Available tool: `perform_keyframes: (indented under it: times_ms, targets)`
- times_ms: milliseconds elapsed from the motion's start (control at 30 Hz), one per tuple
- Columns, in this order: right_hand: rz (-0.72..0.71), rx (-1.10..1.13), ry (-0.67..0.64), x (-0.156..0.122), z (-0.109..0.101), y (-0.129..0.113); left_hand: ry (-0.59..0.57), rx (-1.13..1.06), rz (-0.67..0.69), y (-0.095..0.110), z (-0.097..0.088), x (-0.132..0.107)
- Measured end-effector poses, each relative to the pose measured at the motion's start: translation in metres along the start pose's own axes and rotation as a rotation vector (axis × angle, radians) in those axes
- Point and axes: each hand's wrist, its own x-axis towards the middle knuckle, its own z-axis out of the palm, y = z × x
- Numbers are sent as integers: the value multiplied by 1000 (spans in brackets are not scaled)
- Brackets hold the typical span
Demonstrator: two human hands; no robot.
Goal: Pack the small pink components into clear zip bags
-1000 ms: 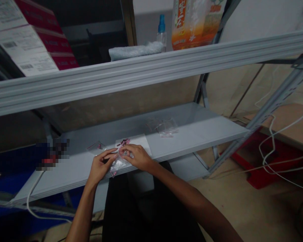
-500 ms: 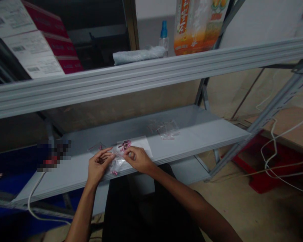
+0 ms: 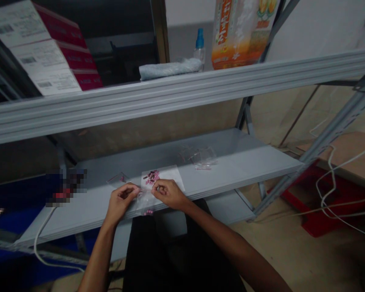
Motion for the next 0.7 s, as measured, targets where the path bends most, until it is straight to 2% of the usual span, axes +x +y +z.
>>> perform_keyframes:
  times_ms: [67, 167, 300, 467, 700]
  targets:
    - [25, 2, 3, 0, 2, 1, 9, 31, 2, -1, 2, 0]
    - [-11, -33, -2, 0, 5, 0, 6, 95, 20, 0, 5, -1]
    - [-97, -72, 8, 1, 5, -4, -40, 135, 39, 5, 8, -2]
    - [-125, -88, 10, -1, 4, -6, -112, 150, 24, 9, 9, -1]
    - [-117, -166, 7, 0, 8, -6, -88, 187, 53, 7, 10, -3]
